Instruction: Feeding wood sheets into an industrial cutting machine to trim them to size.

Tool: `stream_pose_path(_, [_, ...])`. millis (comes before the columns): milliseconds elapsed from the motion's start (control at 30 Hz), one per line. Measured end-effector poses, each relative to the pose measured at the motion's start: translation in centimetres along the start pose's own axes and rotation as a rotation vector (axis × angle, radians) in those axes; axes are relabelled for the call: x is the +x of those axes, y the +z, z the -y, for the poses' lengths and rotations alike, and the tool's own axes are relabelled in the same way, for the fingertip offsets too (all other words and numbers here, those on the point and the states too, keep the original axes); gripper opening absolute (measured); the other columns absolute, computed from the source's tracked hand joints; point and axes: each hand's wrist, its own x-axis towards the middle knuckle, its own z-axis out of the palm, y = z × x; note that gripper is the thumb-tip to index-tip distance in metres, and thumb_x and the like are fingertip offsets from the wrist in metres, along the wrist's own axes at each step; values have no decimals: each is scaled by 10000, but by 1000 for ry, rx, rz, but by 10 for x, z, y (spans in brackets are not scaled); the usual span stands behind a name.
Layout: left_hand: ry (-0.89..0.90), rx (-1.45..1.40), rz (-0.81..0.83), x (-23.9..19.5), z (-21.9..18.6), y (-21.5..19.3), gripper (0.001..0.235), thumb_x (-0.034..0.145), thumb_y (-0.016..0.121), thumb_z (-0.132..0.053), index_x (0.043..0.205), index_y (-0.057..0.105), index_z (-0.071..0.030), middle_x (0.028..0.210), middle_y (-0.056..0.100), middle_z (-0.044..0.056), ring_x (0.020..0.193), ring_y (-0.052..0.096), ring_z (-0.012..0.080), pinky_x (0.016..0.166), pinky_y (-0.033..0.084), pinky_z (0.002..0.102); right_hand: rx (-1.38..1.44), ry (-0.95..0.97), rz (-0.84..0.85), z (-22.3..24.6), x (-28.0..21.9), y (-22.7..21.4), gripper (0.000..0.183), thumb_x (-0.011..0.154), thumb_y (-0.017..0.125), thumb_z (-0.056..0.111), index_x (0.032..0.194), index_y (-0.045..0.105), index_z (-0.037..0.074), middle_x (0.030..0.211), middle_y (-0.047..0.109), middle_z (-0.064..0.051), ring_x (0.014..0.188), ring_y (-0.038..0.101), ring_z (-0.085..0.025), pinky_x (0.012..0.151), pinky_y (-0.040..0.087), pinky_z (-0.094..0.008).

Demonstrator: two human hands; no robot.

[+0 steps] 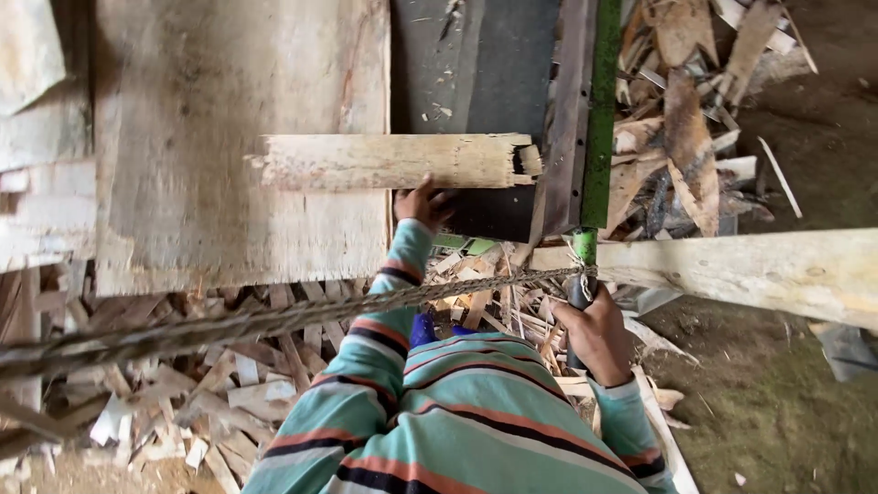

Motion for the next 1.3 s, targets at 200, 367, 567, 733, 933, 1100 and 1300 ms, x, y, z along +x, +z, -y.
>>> stream_pose_path(200, [303,126,71,83,17,-21,604,893,711,-177,1424,484,0,1405,590,358,1237,621,565,989,581,742,276,449,110,56,-1,-13,352,798,753,236,1021,554,50,691,606,-114,480,625,-258,420,512,-400])
stream_pose_path(367, [75,-274,403,141,66,-24,840,1083,291,-528,1565,388,153,1601,454,365,1370,528,515,1138,380,622,-104,230,-22,-19,-2,26,494,865,817,299,1180,574,7,793,675,-64,566,669,-206,476,524,-327])
stream_pose_path(567, [135,-295,58,58,47,18,701,962,267,-419,1581,174,-104,1629,342,250,1442,435,425,1147,349,691,111,339,41,34,-10,-22,489,867,735,217,1253,505,24,803,628,-108,492,631,-227,382,552,-372])
stream_pose_path(733, [132,-359,209,128,78,-33,726,1011,436,-408,1558,251,33,1540,463,270,1342,492,456,1032,414,715,142,322,-66,34,-16,-8,335,865,727,154,1089,576,-45,781,660,-131,518,637,-238,439,537,-389])
stream_pose_path(933, [414,81,-42,31,42,17,658,879,759,-124,1442,444,3,1273,651,251,1091,635,434,768,581,617,-49,188,18,-191,0,170,496,811,774,341,1075,638,-56,826,703,-241,739,680,-423,644,543,-528])
stream_pose_path(1100, [344,65,-172,-22,3,37,609,902,708,-162,1443,455,-42,1201,681,152,979,703,345,667,624,505,65,192,-33,-96,5,104,488,768,784,328,1055,643,-42,827,702,-198,706,678,-400,614,537,-525])
stream_pose_path(1300, [618,122,-19,-20,4,-1,514,975,714,-45,1443,503,-52,1208,691,174,943,717,289,734,638,447,137,325,66,12,6,12,293,804,776,264,913,723,-3,669,710,-128,550,678,-271,532,526,-454])
